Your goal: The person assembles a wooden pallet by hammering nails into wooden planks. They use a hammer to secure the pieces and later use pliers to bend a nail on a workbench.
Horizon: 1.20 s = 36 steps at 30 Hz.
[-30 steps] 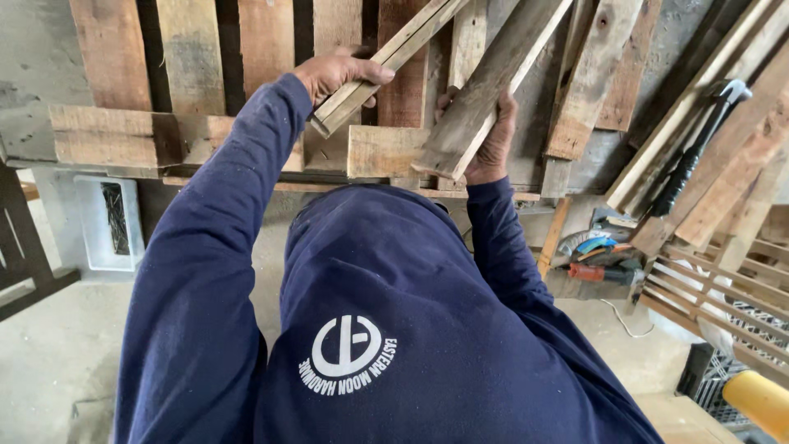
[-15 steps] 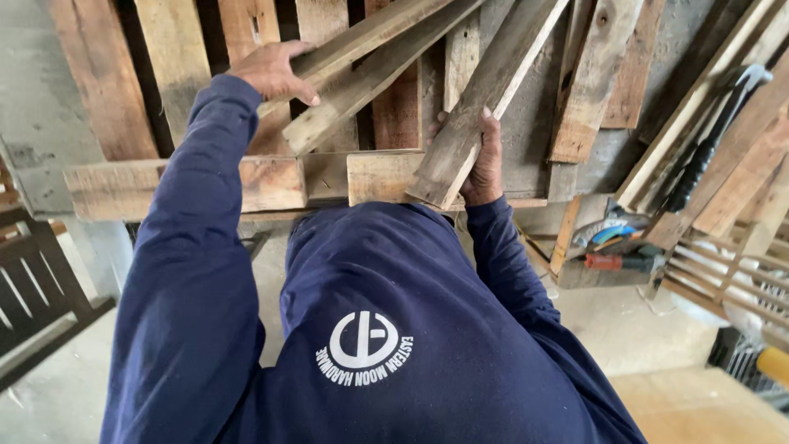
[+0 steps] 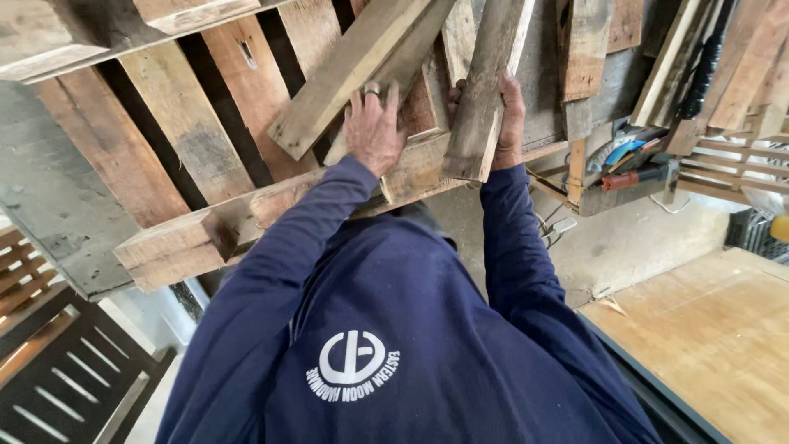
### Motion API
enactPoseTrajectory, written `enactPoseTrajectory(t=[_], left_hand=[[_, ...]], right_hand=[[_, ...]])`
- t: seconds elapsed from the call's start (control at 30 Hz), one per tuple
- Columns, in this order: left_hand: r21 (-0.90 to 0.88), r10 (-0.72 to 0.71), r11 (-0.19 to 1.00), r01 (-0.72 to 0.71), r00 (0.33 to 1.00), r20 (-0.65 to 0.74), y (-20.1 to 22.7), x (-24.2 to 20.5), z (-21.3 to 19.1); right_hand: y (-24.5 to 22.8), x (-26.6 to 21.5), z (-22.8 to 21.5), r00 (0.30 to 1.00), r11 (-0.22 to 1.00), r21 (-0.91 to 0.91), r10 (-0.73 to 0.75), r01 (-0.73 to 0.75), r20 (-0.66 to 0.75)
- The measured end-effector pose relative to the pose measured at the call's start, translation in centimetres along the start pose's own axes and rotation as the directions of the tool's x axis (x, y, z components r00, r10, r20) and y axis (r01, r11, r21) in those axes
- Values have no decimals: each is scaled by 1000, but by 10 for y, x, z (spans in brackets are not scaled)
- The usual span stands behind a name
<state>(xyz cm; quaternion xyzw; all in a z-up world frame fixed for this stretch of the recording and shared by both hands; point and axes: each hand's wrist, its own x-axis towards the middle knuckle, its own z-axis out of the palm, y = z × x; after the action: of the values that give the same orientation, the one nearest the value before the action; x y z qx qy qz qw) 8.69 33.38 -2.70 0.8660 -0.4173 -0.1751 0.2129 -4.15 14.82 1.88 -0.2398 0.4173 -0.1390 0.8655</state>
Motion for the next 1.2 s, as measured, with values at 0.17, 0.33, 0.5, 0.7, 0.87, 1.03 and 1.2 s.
enactPoseTrajectory(t=[0.17, 0.33, 0.5, 0.7, 0.87, 1.03, 1.2], left_hand=[[241, -23, 970, 24, 1000, -8, -7, 21, 30], [210, 101, 971, -115, 992, 77, -17, 28, 2], [-442, -35, 877, 188, 943, 332, -45, -9, -122], [-626, -59, 737, 256, 946, 318, -66, -91, -180], [-508, -38, 856, -90, 971, -237, -104, -95, -189], [-224, -268, 945, 238, 956, -114, -187, -53, -247], [-32, -332, 940, 339, 933, 138, -249, -56, -262]], right_hand=[[3, 3, 4, 996, 994, -71, -85, 84, -6], [1, 3, 4, 993, 991, -64, -114, 116, 31], [8, -17, 6, 985, 990, 88, -117, 107, 125], [22, -14, -15, 974, 984, 114, -154, 136, 169], [29, -18, -8, 969, 963, -114, -238, 244, 62], [57, -47, 50, 827, 682, -538, -560, 495, 50], [57, -47, 88, 802, 486, -674, -527, 556, 282]])
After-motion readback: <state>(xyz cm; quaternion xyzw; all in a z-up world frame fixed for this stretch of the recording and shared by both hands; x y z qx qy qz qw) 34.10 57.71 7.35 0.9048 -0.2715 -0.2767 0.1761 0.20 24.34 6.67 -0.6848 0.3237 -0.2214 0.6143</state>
